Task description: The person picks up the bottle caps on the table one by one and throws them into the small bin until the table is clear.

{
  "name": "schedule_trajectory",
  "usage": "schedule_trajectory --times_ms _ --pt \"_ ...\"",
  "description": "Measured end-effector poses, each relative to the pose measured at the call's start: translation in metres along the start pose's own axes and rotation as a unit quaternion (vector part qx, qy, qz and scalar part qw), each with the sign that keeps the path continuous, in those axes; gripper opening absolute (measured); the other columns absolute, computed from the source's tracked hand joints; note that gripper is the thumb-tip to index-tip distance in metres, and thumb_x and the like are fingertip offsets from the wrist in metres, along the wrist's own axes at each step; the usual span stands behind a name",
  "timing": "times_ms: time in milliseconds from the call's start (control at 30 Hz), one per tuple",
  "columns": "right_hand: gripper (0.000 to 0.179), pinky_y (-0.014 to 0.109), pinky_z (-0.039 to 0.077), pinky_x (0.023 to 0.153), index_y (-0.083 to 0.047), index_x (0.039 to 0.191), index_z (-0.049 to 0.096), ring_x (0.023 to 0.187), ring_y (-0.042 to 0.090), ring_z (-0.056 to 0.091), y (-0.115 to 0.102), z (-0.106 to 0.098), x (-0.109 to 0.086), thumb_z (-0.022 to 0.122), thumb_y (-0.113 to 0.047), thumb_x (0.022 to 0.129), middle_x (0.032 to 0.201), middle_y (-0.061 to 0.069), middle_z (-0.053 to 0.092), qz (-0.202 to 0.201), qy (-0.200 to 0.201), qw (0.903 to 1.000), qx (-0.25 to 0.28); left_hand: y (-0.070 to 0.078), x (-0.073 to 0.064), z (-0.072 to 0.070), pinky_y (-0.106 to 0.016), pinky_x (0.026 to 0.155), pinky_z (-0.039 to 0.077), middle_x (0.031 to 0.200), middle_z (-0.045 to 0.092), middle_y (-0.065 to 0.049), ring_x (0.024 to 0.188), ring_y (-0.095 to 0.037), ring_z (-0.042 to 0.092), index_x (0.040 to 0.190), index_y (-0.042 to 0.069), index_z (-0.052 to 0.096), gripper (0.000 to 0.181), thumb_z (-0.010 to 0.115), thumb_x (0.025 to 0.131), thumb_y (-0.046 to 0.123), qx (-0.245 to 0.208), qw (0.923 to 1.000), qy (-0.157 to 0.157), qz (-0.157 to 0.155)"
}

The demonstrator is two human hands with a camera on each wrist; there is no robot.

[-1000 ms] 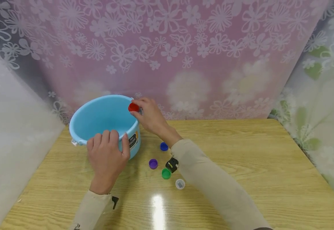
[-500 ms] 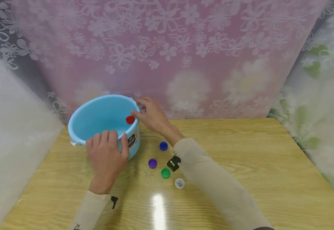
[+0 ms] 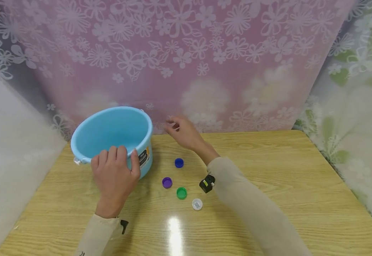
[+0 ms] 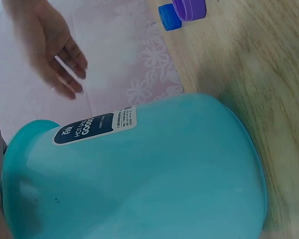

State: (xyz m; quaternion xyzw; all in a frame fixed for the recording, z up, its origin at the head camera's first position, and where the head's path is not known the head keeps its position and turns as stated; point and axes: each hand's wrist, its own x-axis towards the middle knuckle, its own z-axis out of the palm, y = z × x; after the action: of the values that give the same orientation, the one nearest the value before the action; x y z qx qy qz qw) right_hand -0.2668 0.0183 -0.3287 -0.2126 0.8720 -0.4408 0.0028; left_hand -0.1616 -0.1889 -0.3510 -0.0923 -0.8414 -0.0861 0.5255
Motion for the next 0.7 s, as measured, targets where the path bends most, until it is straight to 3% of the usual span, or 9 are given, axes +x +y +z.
schedule_trajectory --times_ms 167,433,533,700 --pt "0.039 0.035 0.049 0.084 -0.009 0.132 0.056 0.106 0.021 0.057 0.017 0.0 -0.011 0.055 -0.026 0.097 0.132 0.007 0.053 -0.007 -0.034 0.9993 -0.014 0.0 -0.001 -0.001 -0.048 0.063 0.032 0.061 0.037 -0.011 0.056 -0.033 0.035 0.069 0.004 0.042 0.035 0.046 0.09 0.032 -0.002 1.0 -0.006 -0.003" --pt "0.04 0.036 0.049 0.085 -0.008 0.131 0.056 0.109 0.022 0.055 0.049 0.013 -0.027 0.058 -0.026 0.096 0.135 0.009 0.049 0.021 -0.088 0.9955 -0.025 -0.001 -0.001 -0.001 -0.049 0.064 0.032 0.062 0.039 -0.011 0.057 -0.034 0.036 0.069 0.004 0.043 0.035 0.046 0.09 0.032 -0.006 0.9999 -0.005 -0.009" --pt "0.042 0.038 0.048 0.085 -0.004 0.131 0.055 0.107 0.025 0.056 0.058 0.018 -0.033 0.06 -0.024 0.094 0.135 0.012 0.046 0.041 -0.114 0.9921 -0.031 0.0 -0.001 -0.001 -0.049 0.063 0.032 0.061 0.038 -0.011 0.057 -0.034 0.036 0.069 0.004 0.043 0.035 0.047 0.089 0.031 -0.006 0.9999 -0.006 -0.007" --pt "0.051 0.044 0.04 0.098 -0.006 0.133 0.054 0.122 0.032 0.047 0.066 0.028 -0.043 0.068 -0.026 0.089 0.141 0.015 0.041 0.071 -0.16 0.9805 -0.089 0.001 -0.001 0.0 -0.049 0.063 0.032 0.061 0.037 -0.011 0.056 -0.034 0.035 0.068 0.004 0.042 0.033 0.05 0.088 0.03 -0.01 0.9999 -0.003 -0.005"
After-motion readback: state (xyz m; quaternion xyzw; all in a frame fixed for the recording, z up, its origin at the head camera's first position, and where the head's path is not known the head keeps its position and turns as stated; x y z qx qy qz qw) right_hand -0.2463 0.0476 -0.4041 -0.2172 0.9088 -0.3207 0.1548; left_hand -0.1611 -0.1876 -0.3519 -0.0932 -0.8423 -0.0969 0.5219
